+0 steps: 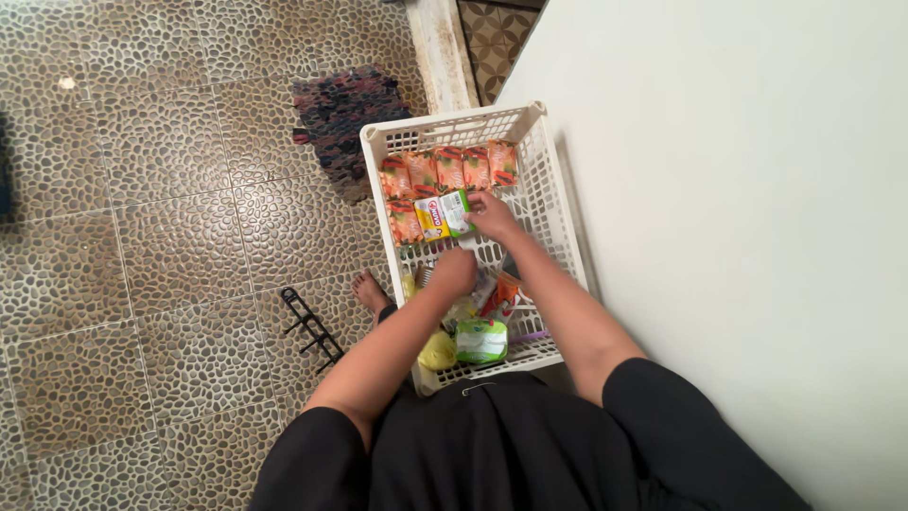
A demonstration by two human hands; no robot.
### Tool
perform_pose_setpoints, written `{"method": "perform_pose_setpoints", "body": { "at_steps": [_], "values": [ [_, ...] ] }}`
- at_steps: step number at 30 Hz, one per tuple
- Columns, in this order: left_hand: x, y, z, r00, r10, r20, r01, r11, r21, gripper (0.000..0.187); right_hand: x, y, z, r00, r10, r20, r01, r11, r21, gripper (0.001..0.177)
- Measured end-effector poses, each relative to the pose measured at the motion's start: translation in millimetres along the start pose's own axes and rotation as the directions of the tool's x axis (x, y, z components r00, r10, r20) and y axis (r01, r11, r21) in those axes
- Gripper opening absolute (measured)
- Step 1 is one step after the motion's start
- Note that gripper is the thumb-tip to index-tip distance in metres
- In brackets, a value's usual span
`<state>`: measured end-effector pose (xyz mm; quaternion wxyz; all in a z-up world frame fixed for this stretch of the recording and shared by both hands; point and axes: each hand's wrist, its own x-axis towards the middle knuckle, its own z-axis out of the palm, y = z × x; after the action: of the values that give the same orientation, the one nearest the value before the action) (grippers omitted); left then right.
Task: The person sorts various household items, including packages and small containers, into a white plastic basket by hand.
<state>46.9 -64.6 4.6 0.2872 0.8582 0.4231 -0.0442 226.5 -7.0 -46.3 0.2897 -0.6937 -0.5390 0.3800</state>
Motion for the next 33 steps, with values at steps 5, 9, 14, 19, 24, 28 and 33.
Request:
{"method": "perform_pose_setpoints", "body": {
  "at_steps": [5, 9, 14, 19, 24, 28, 33],
  "values": [
    [10.7, -6.8, -78.0, 0.983, -0.174, -0.055, 0.104, 0.781, -0.615, 0.022, -24.8, -15.7, -35.7, 0.893, 0.289, 0.345, -0.419, 0.814, 0.401, 0.038],
    [29.1, -2.3, -88.7, 0.903, -0.038, -0.428, -0.308, 0.638, -0.706, 0.023, -59.7, -52.9, -83.6, 0.817, 0.24, 0.524, -0.533, 0.659, 0.53, 0.043],
    [71.4, 3.3, -50.4, 0.752, -0.117, -0.649, -0.345, 0.769, -0.538, 0.044, -38.2, -30.2, -102.5, 0.932, 0.111, 0.344, -0.262, 0.862, 0.433, 0.038],
    [75.5, -3.5, -21.2, 0.917, 0.011, -0.399, -0.127, 0.955, -0.267, 0.06, -8.4, 0.0, -81.4, 0.941, 0.284, 0.184, -0.309, 0.943, 0.124, 0.034],
    [68.9, -7.0, -4.6, 0.91, 0.174, -0.376, -0.105, 0.975, 0.198, 0.034, -26.3, -12.8, -50.9, 0.992, 0.067, -0.111, -0.098, 0.946, -0.309, 0.036],
    [60.4, -3.9, -13.8, 0.932, 0.216, -0.291, -0.105, 0.93, 0.353, 0.05, -52.1, -75.1, -60.2, 0.949, 0.188, -0.252, -0.296, 0.804, -0.516, 0.063],
    [51.1, 3.6, -46.8, 0.969, 0.137, -0.205, -0.074, 0.955, 0.286, 0.073, -56.8, -65.3, -57.7, 0.972, 0.003, -0.235, -0.129, 0.842, -0.523, 0.068]
  ]
}}
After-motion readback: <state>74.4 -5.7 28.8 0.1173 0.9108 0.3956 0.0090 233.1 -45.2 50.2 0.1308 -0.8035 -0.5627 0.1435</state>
